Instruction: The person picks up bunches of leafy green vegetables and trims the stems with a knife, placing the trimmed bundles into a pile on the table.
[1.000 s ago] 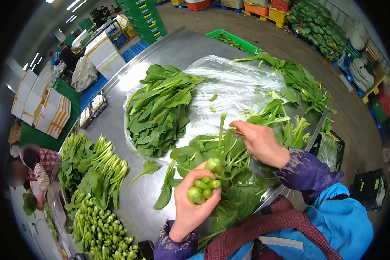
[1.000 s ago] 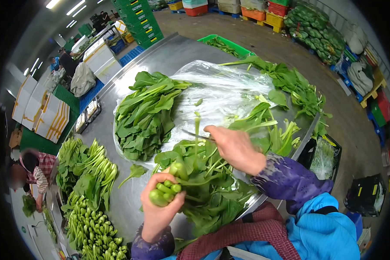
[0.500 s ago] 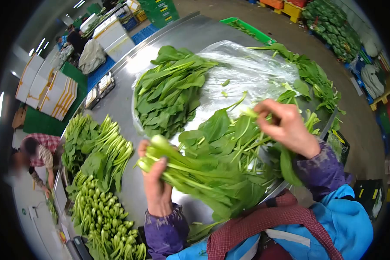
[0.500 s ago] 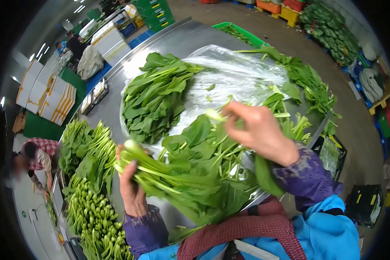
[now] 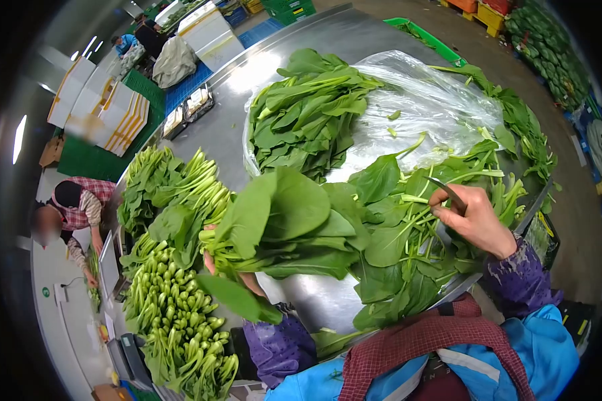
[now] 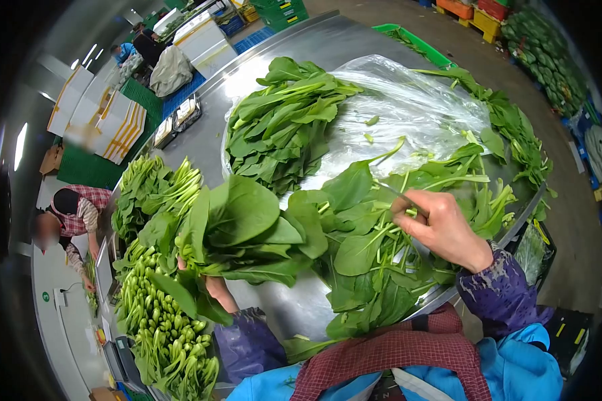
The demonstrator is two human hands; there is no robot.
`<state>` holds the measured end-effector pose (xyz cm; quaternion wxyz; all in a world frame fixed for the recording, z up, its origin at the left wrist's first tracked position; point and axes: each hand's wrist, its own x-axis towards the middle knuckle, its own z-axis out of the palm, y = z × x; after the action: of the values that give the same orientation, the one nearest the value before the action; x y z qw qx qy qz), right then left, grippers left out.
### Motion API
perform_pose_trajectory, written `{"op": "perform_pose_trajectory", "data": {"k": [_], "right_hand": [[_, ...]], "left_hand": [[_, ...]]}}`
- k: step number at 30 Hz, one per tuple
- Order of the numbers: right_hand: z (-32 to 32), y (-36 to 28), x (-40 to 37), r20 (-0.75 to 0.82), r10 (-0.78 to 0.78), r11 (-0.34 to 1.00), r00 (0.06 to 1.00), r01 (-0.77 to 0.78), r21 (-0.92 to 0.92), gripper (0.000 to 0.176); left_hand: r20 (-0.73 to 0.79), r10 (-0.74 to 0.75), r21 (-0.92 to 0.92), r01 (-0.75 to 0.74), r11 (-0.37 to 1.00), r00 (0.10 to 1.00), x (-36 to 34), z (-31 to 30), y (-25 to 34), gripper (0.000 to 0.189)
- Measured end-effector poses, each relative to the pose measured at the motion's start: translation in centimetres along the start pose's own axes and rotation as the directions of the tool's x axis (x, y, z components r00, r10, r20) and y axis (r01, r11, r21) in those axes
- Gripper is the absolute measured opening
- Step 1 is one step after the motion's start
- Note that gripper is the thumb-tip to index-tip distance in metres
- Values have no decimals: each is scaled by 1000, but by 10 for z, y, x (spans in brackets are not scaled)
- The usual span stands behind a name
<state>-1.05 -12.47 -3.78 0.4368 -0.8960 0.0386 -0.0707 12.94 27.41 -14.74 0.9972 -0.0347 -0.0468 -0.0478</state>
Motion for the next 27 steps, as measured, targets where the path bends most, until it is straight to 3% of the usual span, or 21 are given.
{"op": "perform_pose_trajectory", "data": {"k": [1, 2, 4, 7, 8, 9, 10, 11, 13, 14, 15, 16, 17, 18, 20, 21, 22, 23, 24, 27], "right_hand": [[3, -2, 0, 27, 15, 1000, 1000, -16, 18, 13], [6, -3, -1, 53, 30, 999, 998, -31, 35, 13], [15, 1, -3, 81, 38, 998, 996, -42, 46, 12], [33, 6, -11, 267, 199, 942, 943, -259, 214, 10], [46, 12, -16, 323, 184, 872, 928, -305, 382, 11], [49, 2, -17, 432, 273, 755, 860, -470, 458, 12], [54, -8, -18, 548, 333, 608, 767, -619, 497, 12], [65, -4, -25, 606, 316, 500, 730, -671, 548, 13], [82, 8, -41, 738, 245, 279, 629, -775, 567, 13], [89, 12, -47, 805, 192, 172, 562, -827, 536, 14], [93, 11, -50, 834, 184, 161, 521, -853, 497, 15], [97, 11, -52, 860, 177, 148, 478, -877, 457, 16], [101, 14, -53, 891, 119, 83, 439, -898, 431, 17], [105, 16, -53, 894, 111, 92, 433, -901, 425, 17], [113, 19, -48, 914, 107, 136, 390, -917, 375, 20], [112, 14, -42, 924, 139, 203, 356, -924, 325, 21], [111, 12, -38, 925, 136, 216, 355, -922, 322, 21], [112, 11, -36, 925, 121, 252, 360, -912, 323, 21], [113, 12, -35, 925, 105, 287, 366, -901, 324, 21], [115, 20, -34, 927, 92, 328, 364, -890, 317, 25]], "left_hand": [[114, 22, 303, -56, 951, 993, -3, -8, 6, 50], [228, 5, 570, -138, 810, 974, -5, -15, 14, 48], [143, 65, 531, -132, 837, 988, -14, -23, 13, 48], [72, 149, 546, -164, 821, 986, -19, -24, 13, 49], [62, 185, 574, -187, 798, 981, -19, -22, 16, 50], [65, 234, 611, -224, 759, 970, -17, -17, 23, 50], [88, 288, 675, -269, 686, 954, -13, -7, 33, 50], [122, 346, 740, -317, 593, 930, -10, 3, 45, 50], [244, 515, 885, -406, 229, 822, 7, 45, 77, 51], [84, 728, 899, -366, 239, 681, 19, 91, 71, 42], [183, 679, 840, -471, 268, 711, 28, 104, 107, 36], [298, 724, 874, -483, 55, 622, 34, 145, 75, 32], [455, 671, 852, -504, -139, 585, 48, 163, 92, 30], [665, 495, 744, -558, -368, 559, 60, 178, 88, 31], [828, 322, 547, -532, -646, 459, 88, 187, 79, 39], [919, 50, 218, -397, -891, 392, 106, 183, 89, 44], [905, -141, 11, -354, -935, 402, 121, 177, 86, 48], [873, -215, -39, -375, -926, 438, 139, 163, 90, 56], [845, -329, -219, -289, -932, 421, 152, 149, 91, 62], [743, -321, -140, -333, -933, 588, 185, 92, 91, 55]]}}
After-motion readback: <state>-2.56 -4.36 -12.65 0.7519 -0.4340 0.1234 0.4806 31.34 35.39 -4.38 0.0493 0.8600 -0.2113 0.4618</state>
